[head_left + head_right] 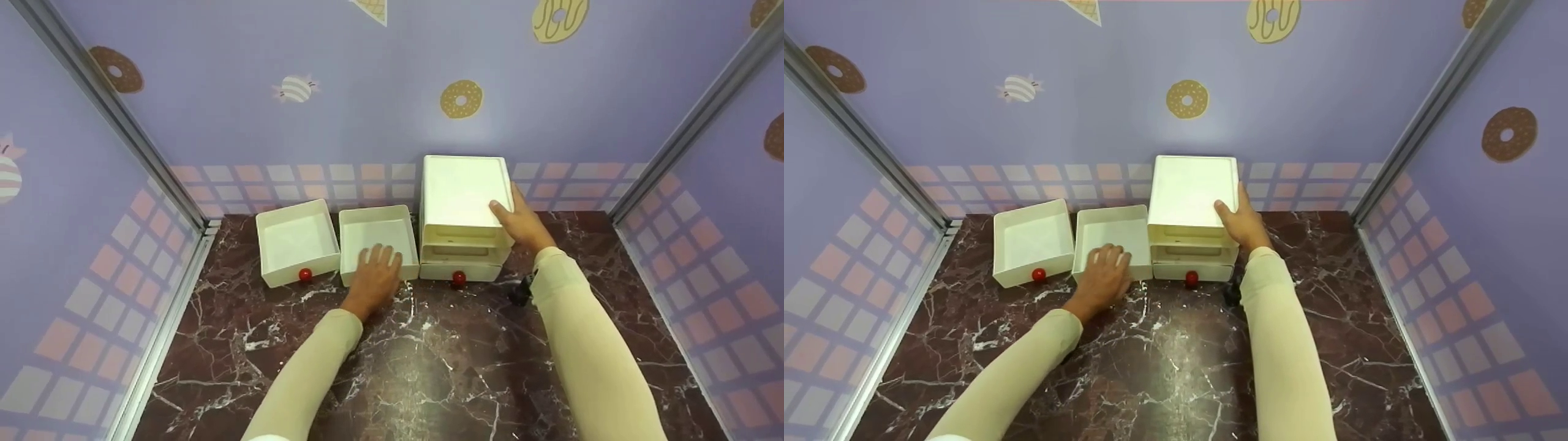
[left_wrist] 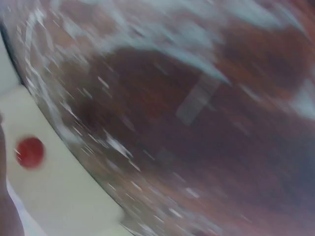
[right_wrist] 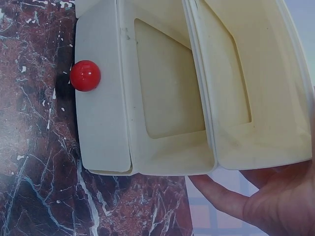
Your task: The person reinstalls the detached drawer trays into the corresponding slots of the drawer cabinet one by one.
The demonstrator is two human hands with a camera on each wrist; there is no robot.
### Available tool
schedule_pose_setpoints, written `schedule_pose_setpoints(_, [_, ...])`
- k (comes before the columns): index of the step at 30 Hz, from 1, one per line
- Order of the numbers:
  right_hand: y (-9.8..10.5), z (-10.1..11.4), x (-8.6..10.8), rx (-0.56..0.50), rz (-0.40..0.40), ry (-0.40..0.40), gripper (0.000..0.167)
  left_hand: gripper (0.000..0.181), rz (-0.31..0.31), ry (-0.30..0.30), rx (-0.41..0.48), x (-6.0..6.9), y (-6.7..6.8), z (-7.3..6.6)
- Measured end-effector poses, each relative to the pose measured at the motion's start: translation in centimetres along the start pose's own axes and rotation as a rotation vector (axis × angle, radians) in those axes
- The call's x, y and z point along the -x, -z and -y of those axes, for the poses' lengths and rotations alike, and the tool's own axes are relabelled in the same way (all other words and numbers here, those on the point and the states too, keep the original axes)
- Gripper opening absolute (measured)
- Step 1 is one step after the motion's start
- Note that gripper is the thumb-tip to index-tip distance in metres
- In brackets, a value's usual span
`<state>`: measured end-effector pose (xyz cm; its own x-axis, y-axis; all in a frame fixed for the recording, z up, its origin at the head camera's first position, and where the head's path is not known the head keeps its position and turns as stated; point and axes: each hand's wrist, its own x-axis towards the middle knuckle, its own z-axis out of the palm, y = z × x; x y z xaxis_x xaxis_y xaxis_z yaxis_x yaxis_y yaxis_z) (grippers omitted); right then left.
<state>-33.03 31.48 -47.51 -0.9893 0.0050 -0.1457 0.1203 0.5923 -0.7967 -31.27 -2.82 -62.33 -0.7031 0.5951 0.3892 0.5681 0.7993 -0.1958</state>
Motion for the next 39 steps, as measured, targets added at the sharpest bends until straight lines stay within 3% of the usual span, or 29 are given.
schedule_pose_setpoints(2, [0.0,0.0,0.1,-0.004,0.002,-0.003,0.092,0.053,0.065,0.051,-0.023,1.0,-0.5,0.8])
schedule_pose_setpoints(5, [0.0,0.0,0.1,-0.019,0.005,-0.006,0.092,0.052,0.131,0.060,-0.049,2.1,-0.9,1.4])
schedule_pose_setpoints(11, [0.1,0.1,0.1,-0.042,-0.004,0.008,0.090,0.043,0.164,0.062,-0.053,2.3,-1.1,1.5])
schedule_pose_setpoints(16, [-0.1,0.1,-0.1,-0.041,-0.002,0.007,0.091,0.037,0.153,0.070,-0.045,2.8,-0.8,1.1])
schedule_pose_setpoints(25, [0.1,0.0,0.1,-0.029,-0.001,0.007,0.091,0.044,0.012,0.023,-0.093,4.4,0.7,-0.2])
schedule_pose_setpoints(32, [0.2,0.2,0.2,-0.036,0.001,-0.006,0.091,0.048,0.056,0.034,-0.014,5.5,2.6,-1.1])
schedule_pose_setpoints(39, [0.1,0.2,0.1,-0.038,0.015,-0.014,0.092,0.060,0.063,0.023,0.007,6.8,4.7,-2.0])
